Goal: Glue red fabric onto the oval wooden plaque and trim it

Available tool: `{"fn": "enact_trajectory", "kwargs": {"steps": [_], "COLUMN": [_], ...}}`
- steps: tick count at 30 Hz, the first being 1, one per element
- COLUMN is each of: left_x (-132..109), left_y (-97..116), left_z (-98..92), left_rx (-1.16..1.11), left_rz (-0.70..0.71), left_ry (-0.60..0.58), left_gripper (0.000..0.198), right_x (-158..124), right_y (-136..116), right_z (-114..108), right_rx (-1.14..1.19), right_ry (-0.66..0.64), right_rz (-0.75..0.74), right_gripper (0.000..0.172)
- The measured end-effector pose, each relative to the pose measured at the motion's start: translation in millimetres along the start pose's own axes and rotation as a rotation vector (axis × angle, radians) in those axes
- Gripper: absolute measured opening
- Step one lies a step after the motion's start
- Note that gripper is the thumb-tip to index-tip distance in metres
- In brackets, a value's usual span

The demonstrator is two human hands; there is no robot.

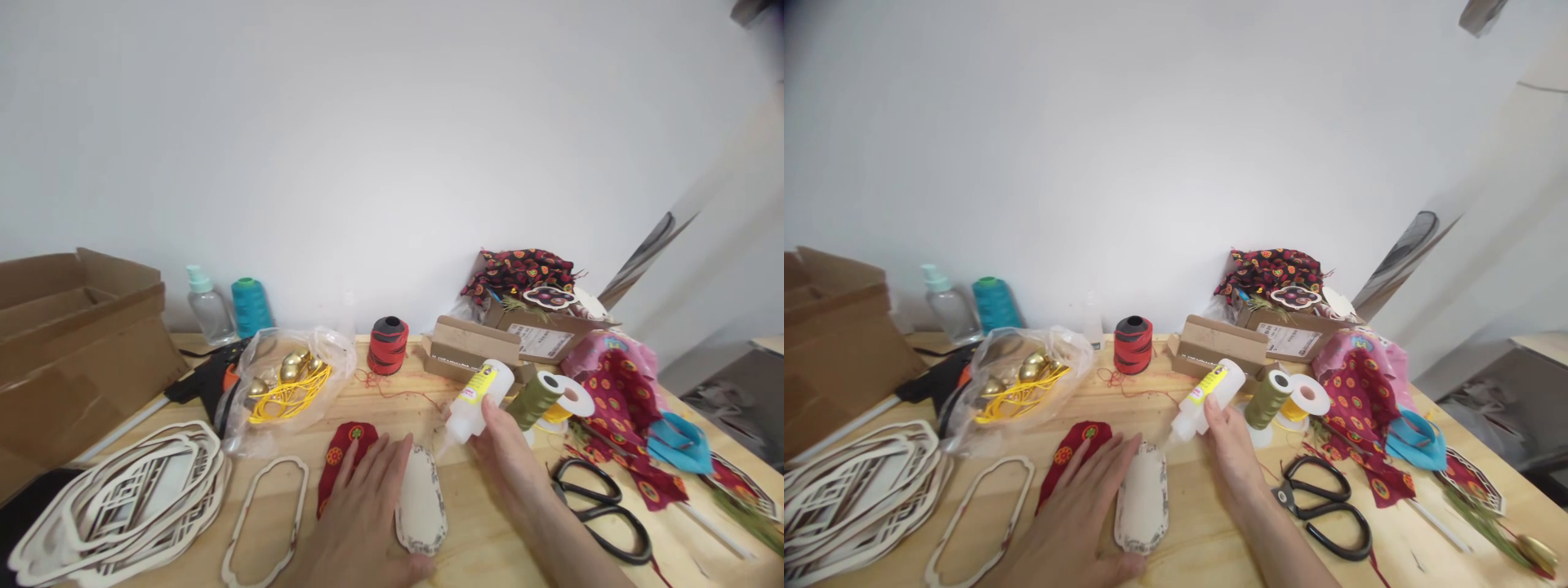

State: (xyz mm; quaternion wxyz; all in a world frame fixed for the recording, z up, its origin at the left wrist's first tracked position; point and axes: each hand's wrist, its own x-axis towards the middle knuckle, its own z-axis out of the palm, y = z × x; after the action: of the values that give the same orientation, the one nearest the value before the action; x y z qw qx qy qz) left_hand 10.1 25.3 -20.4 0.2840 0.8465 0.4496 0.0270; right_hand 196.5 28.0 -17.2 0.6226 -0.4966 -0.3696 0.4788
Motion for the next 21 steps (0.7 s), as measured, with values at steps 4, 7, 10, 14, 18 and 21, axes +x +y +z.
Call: {"fn": "enact_trajectory", "kwargs": {"steps": [4, 7, 10, 14, 18, 21], "left_x": [-0.4, -0.2, -0.5, -1.8, -1.2, 0.3], "left_y": [0.2, 0.7, 0.0, 0.0, 1.2, 0.7], "left_z": [0.8, -0.4, -0.7, -0.7, -1.8, -1.4], "left_rx": [0.008, 0.013, 0.015, 0.01, 0.007, 0.001], "left_rz": [-0.002, -0.007, 0.0, 0.001, -0.008, 0.0], "left_ry": [0.004, -0.007, -0.01, -0.01, -0.011, -0.008], "left_gripper": [0.091, 0.09, 0.091, 0.091, 0.09, 0.091], "right_x": [-0.7, -1.1, 0.6, 1.9, -1.4, -3.9], "right_y": [2.6, 1.8, 1.1, 0.8, -2.8, -6.5], "right_z": [-2.4, -2.6, -3.9, -8.3, -10.0, -9.0], "right_rx": [-0.109, -0.106, -0.088, -0.102, -0.163, -0.233], "right_ry": [-0.003, -0.011, -0.006, 0.038, 0.094, 0.111], "right_rz": [-0.116, -0.155, -0.176, -0.197, -0.221, -0.228], "right_gripper": [0.04, 0.038, 0.039, 0.037, 0.029, 0.025]}}
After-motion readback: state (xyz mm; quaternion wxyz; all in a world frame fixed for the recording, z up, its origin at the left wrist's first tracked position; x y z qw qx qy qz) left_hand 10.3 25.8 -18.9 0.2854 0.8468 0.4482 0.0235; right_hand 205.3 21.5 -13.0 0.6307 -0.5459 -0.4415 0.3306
